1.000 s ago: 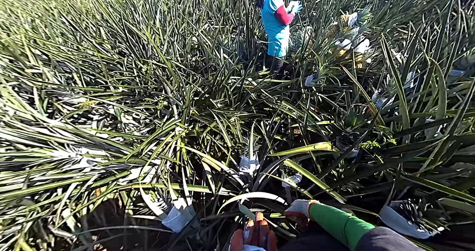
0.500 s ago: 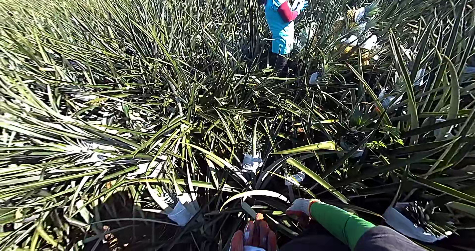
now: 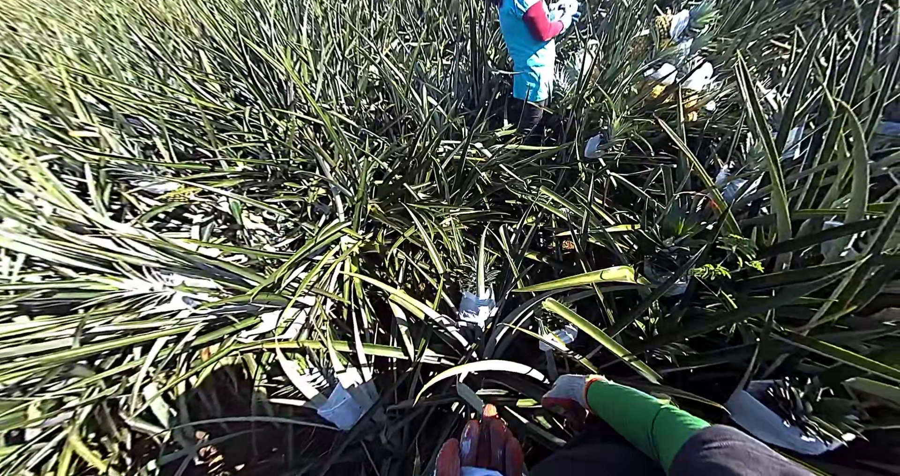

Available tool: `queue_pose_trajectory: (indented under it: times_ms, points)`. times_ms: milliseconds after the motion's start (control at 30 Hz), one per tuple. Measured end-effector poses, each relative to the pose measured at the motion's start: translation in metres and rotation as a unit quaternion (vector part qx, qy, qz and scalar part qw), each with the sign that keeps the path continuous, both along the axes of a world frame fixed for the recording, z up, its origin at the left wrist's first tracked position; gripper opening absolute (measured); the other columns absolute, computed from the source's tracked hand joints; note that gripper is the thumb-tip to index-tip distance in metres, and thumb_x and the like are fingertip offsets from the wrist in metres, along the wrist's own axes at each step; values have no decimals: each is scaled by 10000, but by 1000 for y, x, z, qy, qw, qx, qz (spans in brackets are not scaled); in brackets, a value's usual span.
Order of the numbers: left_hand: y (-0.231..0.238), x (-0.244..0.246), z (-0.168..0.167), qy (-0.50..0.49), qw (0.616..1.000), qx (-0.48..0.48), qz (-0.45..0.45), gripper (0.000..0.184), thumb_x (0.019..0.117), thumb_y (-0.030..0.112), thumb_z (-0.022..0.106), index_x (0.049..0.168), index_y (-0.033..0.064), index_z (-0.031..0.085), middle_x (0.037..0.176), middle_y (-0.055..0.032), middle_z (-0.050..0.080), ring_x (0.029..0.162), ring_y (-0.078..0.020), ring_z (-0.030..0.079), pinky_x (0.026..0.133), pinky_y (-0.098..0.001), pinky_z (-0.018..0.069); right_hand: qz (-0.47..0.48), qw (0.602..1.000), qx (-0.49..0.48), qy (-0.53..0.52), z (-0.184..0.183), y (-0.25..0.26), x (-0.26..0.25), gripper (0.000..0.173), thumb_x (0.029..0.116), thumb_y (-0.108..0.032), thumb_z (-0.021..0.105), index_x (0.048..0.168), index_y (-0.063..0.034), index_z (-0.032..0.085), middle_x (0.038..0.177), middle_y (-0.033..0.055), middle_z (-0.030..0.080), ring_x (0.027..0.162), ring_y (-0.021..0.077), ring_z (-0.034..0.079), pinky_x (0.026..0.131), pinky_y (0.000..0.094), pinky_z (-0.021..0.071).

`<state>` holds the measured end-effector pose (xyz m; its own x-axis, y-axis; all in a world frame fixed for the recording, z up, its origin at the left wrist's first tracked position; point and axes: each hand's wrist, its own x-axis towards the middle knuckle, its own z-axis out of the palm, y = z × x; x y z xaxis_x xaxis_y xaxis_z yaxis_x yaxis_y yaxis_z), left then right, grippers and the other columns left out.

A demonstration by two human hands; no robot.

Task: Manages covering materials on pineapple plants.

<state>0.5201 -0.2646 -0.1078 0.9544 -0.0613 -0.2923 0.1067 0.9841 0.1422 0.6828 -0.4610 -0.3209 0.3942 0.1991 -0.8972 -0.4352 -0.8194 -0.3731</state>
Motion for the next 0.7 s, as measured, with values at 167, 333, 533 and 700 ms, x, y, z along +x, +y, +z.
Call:
queue_pose_trajectory:
  times_ms: [167,333,533,700]
  points:
    - [0,3,2,-1,1000,0,-2,415,1049,402,477,1204,93,708,1215,-158,717,1144,-305,693,1006,-457,551,-4,1000,0,-2,3,0,1,632,929,-603,600,1197,-37,688,1122,162,706,1001,290,698,890,531,553]
    - [0,4,3,10,1000,3,-6,411,1044,405,488,1211,94,699,1203,-154,720,1131,-300,699,995,-451,557,-2,1000,-1,0,15,0,-1,625,942,-586,593,1226,-35,674,1156,163,698,1041,289,691,914,525,549]
    - [0,6,3,11,1000,16,-15,419,1051,413,474,1223,101,696,1205,-146,723,1134,-289,699,1002,-441,555,10,1000,-4,-15,13,-1,0,649,928,-604,603,1212,-27,687,1185,182,694,1092,313,678,947,563,529]
    - [0,6,1,10,1000,22,-16,427,1055,408,463,1231,96,694,1217,-153,717,1145,-301,694,1003,-452,554,0,1000,0,-13,9,-2,0,646,926,-603,605,1211,-28,685,1175,180,693,1078,312,681,937,555,536]
